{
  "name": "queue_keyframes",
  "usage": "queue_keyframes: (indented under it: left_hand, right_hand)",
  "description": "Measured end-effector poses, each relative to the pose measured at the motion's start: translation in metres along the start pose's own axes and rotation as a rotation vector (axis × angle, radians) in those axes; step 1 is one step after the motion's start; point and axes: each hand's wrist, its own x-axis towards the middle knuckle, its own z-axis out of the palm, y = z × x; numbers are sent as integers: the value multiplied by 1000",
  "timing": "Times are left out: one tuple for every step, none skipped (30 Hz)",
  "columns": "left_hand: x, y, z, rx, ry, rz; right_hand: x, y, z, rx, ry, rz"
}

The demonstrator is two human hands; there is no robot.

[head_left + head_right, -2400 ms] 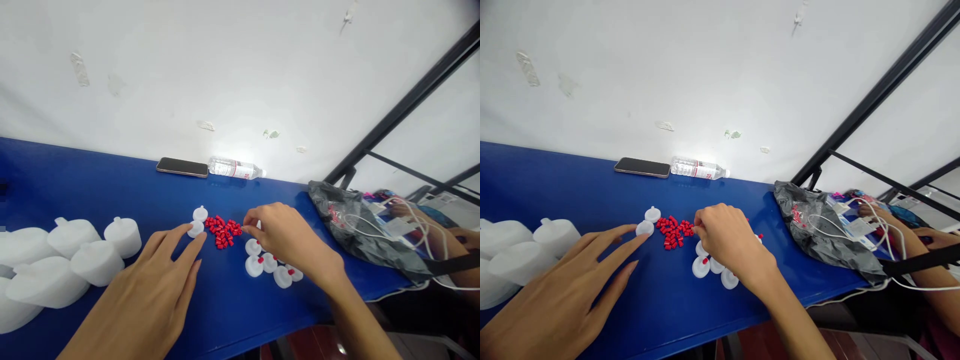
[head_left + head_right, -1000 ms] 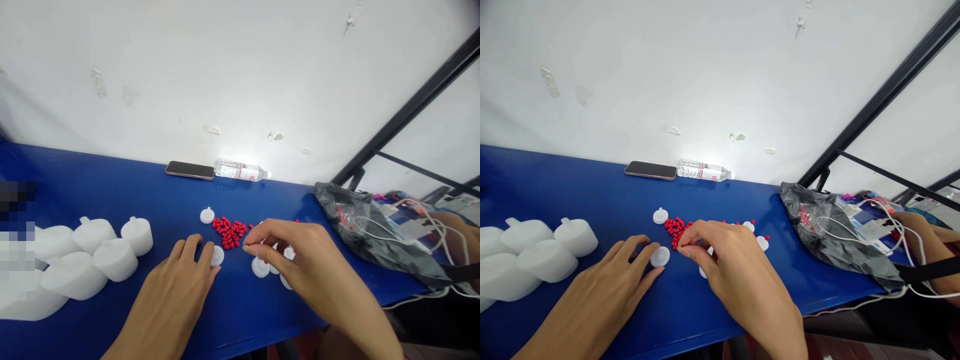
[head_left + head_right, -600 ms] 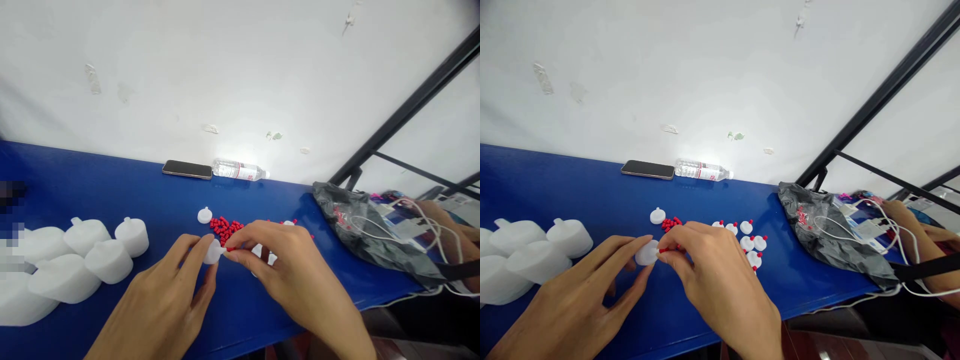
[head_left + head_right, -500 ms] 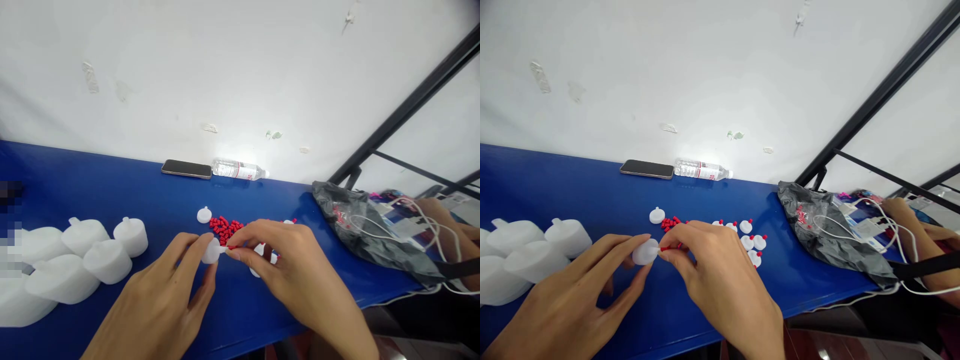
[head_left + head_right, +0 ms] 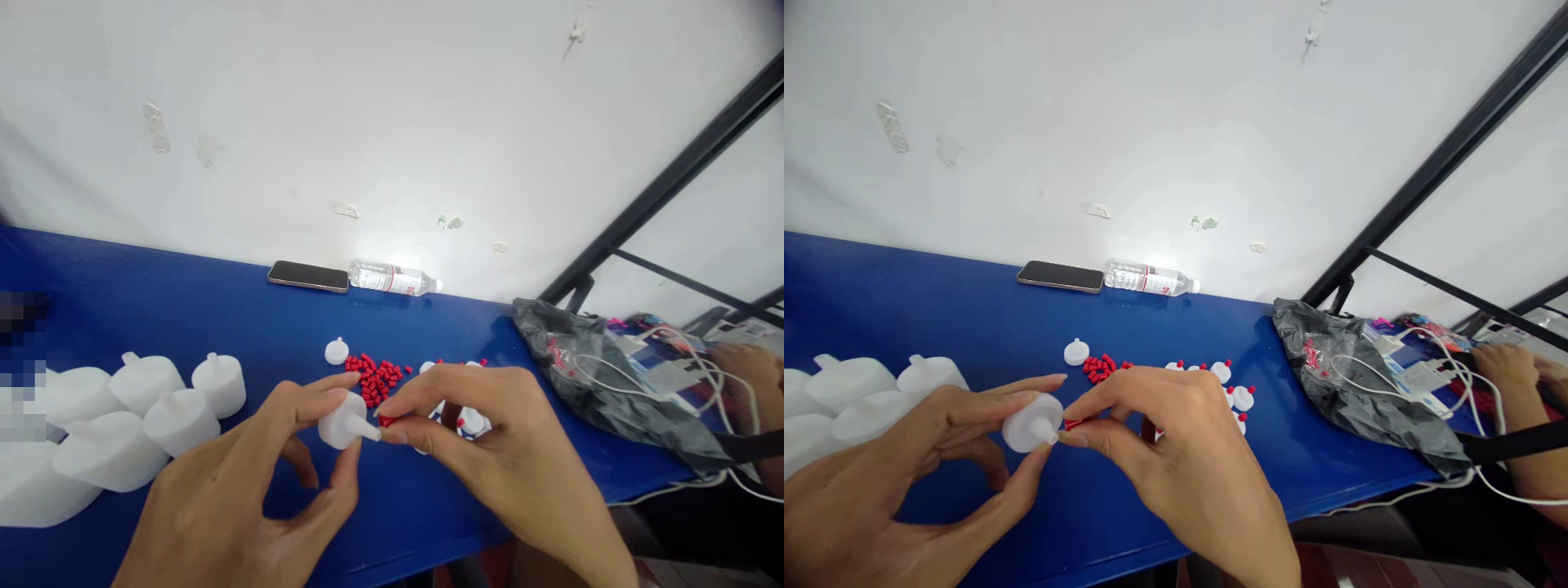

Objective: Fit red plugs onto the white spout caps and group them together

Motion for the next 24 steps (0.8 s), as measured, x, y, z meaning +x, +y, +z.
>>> queue_keyframes:
  left_hand:
    - [0, 0, -1, 23, -10, -4]
    - [0, 0, -2, 32, -11, -4]
    - [0, -1, -2, 26, -1, 0]
    - [1, -1, -2, 10, 18, 10]
    - [2, -1, -2, -11, 35, 24]
    - [3, 0, -1, -28, 43, 36]
    - [4, 0, -1, -36, 39, 47]
    - [5, 0, 0, -40, 32, 53]
    - [6, 0, 0, -44, 26, 56]
    - [7, -1, 0, -51, 27, 58]
    - [7, -1, 0, -62, 29, 59]
    - [7, -2, 0, -75, 28, 60]
    - [7, -3, 1, -90, 27, 62]
    - [6, -4, 1, -100, 17, 66]
    - [6, -5, 1, -106, 2, 69]
    - [5, -6, 1, -111, -6, 75]
    - [4, -7, 1, -115, -7, 76]
    - [3, -7, 1, -119, -4, 75]
    - [2, -7, 1, -122, 0, 71]
    - [1, -6, 1, -125, 11, 69]
    - [1, -6, 1, -126, 18, 66]
    - [0, -5, 1, -121, 18, 62]
    - [0, -4, 0, -108, 11, 55]
    - [-1, -2, 0, -92, 2, 45]
  right_hand:
    - [0, -1, 0, 1, 2, 15]
    - [-1, -1, -1, 1, 1, 26]
    - [-1, -2, -1, 2, 1, 33]
    - [-1, -2, -1, 2, 2, 34]
    - [-1, -2, -1, 3, 6, 33]
    - [0, -3, -1, 2, 15, 33]
    - [0, -3, -1, 3, 27, 31]
    - [1, -3, -1, 3, 37, 31]
    - [1, -2, -1, 3, 45, 34]
    - [1, -2, -1, 2, 49, 38]
    - [2, -2, -1, 2, 51, 43]
    - [2, -3, -1, 1, 51, 47]
    - [2, -3, -2, 3, 49, 47]
    - [2, -3, -2, 5, 50, 47]
    - [1, -3, -2, 9, 51, 45]
    - [1, -3, -2, 15, 51, 45]
    - [1, -2, -2, 23, 50, 45]
    - [1, -2, -2, 31, 48, 49]
    - [1, -2, -2, 41, 46, 56]
    - [1, -1, -2, 53, 45, 64]
    - [1, -1, -2, 66, 42, 72]
    - [1, 0, -2, 77, 39, 80]
    - [2, 1, -2, 87, 36, 88]
    - [3, 1, -2, 93, 30, 94]
